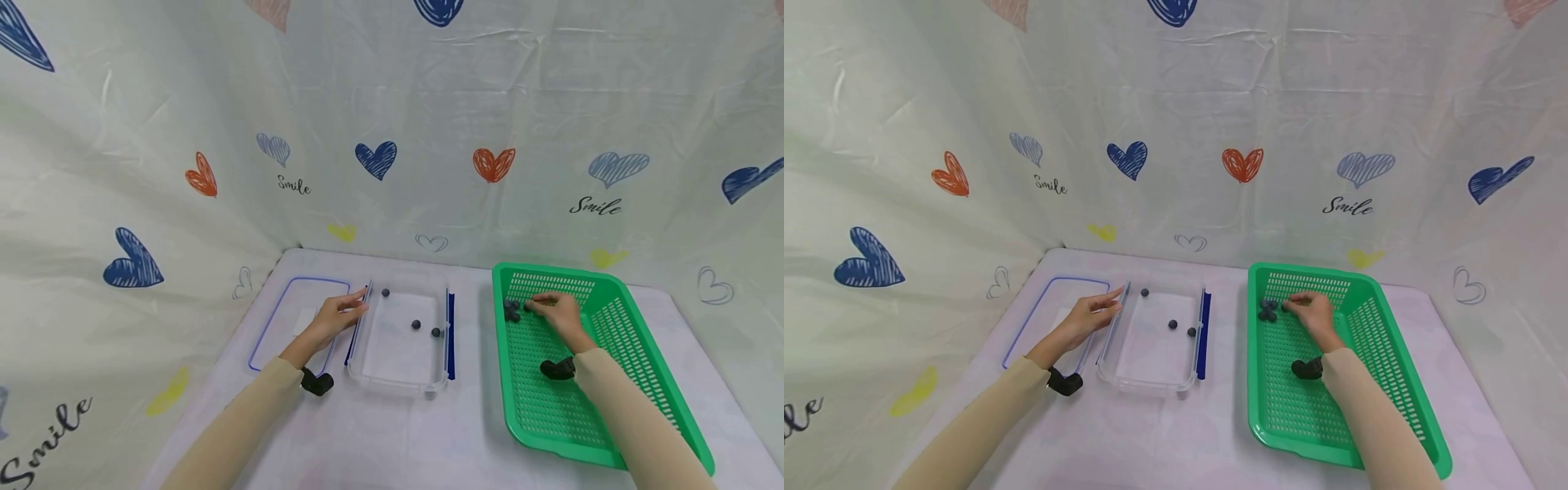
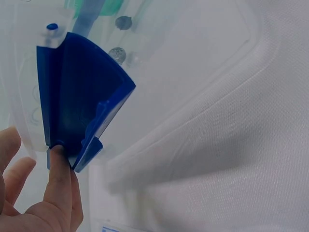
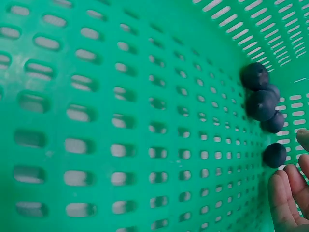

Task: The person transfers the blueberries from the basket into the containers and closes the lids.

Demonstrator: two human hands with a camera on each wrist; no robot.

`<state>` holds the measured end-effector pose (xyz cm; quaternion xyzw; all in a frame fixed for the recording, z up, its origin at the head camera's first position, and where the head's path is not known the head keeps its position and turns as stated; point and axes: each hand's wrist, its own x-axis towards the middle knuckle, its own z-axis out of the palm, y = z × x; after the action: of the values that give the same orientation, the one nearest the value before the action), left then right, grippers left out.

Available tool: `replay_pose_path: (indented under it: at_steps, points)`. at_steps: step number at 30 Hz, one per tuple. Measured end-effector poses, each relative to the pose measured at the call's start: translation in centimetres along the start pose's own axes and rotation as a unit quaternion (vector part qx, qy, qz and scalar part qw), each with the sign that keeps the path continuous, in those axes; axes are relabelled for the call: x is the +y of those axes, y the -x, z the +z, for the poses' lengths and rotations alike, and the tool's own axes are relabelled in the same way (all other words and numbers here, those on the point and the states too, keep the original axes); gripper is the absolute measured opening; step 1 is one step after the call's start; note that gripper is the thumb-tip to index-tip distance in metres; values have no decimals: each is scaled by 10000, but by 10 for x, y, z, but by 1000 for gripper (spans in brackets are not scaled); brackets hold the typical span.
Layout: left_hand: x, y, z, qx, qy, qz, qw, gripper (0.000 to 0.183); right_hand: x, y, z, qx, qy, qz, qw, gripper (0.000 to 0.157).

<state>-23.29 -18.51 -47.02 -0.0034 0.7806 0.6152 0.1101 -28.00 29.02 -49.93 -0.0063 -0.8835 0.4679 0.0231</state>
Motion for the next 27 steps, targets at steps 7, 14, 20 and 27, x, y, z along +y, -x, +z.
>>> replay_pose_path:
  at_steps: [7, 14, 20, 27]
  points:
    - [1, 0, 0, 1, 42, 32, 10000, 52, 1, -2, 6, 123, 176, 187, 9996, 37]
    - [0, -2, 0, 53, -16, -65, 10000, 52, 1, -2, 10, 193, 185, 230, 9994, 36]
    - [2, -3, -1, 45, -47, -39, 10000, 52, -2, 0, 13, 309, 230, 262, 9989, 33]
    - [3, -1, -1, 53, -57, -118, 9999, 51, 0, 1, 13, 260, 118, 268, 9992, 31]
